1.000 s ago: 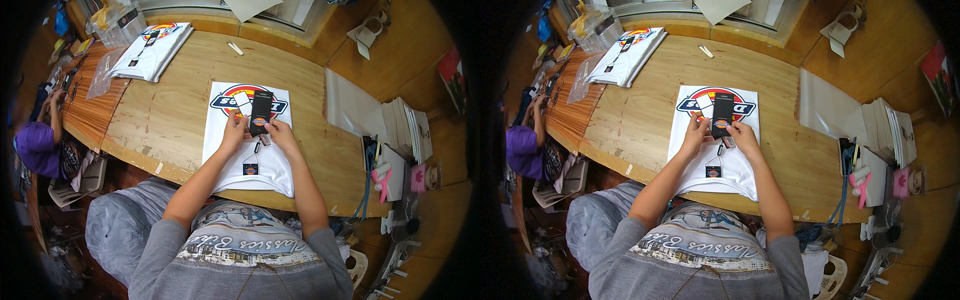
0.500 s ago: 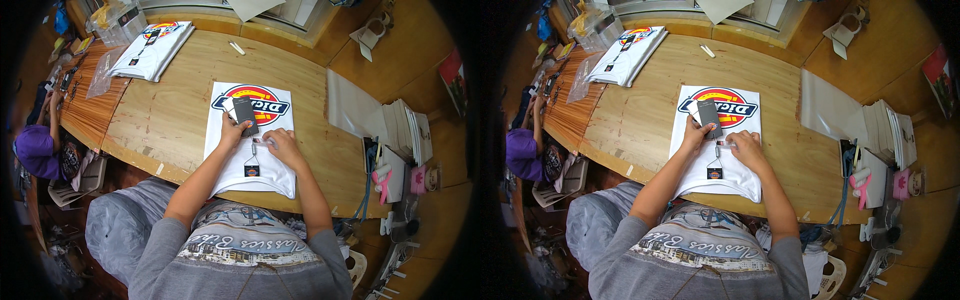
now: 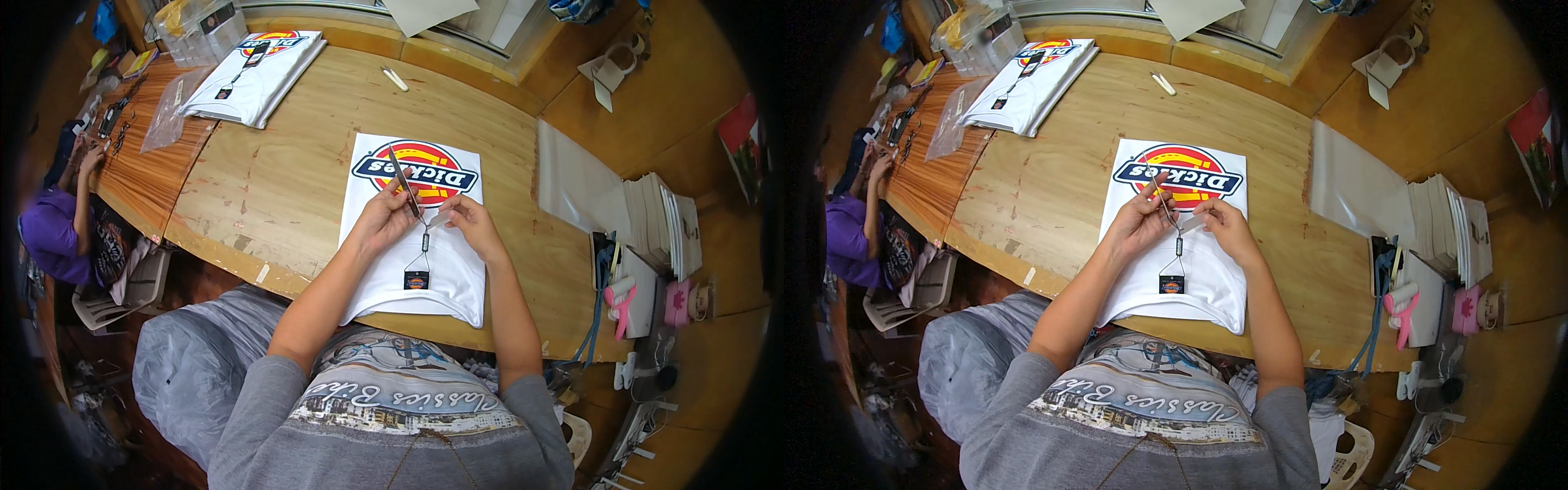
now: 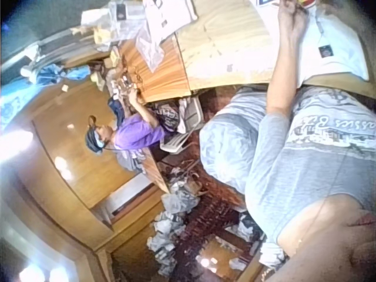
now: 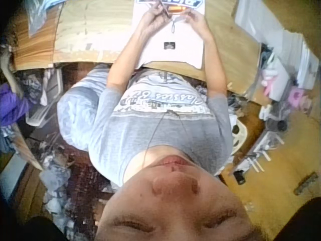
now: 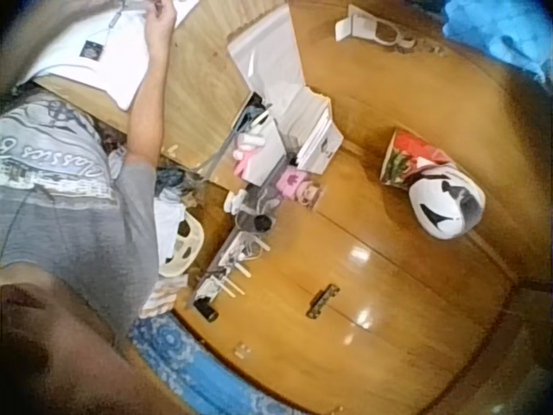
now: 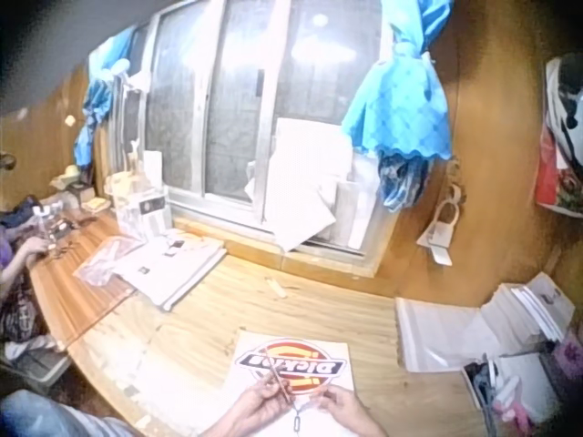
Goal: The person folds white t-shirts on a wooden table. They place a cardboard insert inside each shirt, fold the sleeves and body, and then attach a tag to the collar before stacking the finished shirts.
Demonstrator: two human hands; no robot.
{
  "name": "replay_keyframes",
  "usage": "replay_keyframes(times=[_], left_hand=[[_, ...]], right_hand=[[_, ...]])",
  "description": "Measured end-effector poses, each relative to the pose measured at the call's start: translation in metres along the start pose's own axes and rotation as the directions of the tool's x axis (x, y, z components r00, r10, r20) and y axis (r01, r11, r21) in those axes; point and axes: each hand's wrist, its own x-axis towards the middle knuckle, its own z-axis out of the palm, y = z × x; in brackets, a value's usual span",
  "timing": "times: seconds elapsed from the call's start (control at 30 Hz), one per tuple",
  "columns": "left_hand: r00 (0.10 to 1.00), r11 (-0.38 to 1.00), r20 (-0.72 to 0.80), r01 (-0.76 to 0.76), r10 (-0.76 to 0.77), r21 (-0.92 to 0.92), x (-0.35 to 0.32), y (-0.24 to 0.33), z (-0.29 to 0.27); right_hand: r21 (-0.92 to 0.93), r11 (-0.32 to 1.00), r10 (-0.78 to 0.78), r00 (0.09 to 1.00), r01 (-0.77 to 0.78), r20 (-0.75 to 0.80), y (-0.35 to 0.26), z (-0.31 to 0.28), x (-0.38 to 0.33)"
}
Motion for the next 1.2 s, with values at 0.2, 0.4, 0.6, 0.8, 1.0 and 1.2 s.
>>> replay_keyframes(times=[0.2, 0.4, 0.6, 0.8, 1.0, 1.2], left_hand=[[0.99, 0.881, 0.045, -0.136, 0.13, 0.453, 0.009, 0.0, 0.011], [0.996, 0.725, 0.024, -0.08, 0.087, 0.684, 0.014, -0.002, 0.026], [0.968, 0.369, 0.148, -0.065, -0.203, 0.927, 0.002, 0.002, -0.002], [0.913, 0.253, 0.271, -0.197, -0.305, 0.947, -0.003, 0.001, -0.002], [0.995, 0.202, 0.062, -0.076, 0.075, 0.976, -0.002, -0.009, -0.002], [0.977, 0.335, 0.142, -0.189, 0.161, 0.923, -0.001, 0.025, 0.021]], right_hand=[[0.193, 0.981, 0.015, 1.0, -0.018, 0.016, -0.026, 0.017, 0.013], [-0.038, 0.992, -0.121, 0.975, 0.116, -0.184, -0.021, 0.019, 0.018], [0.224, 0.971, -0.035, 0.973, 0.087, -0.226, -0.026, 0.011, 0.01], [0.22, 0.972, -0.03, 0.973, 0.082, -0.23, -0.029, 0.005, 0.005], [0.181, 0.982, -0.01, 0.963, 0.061, -0.271, -0.033, 0.006, 0.004], [0.107, 0.992, 0.089, 0.959, -0.062, -0.27, -0.024, 0.004, 0.01]])
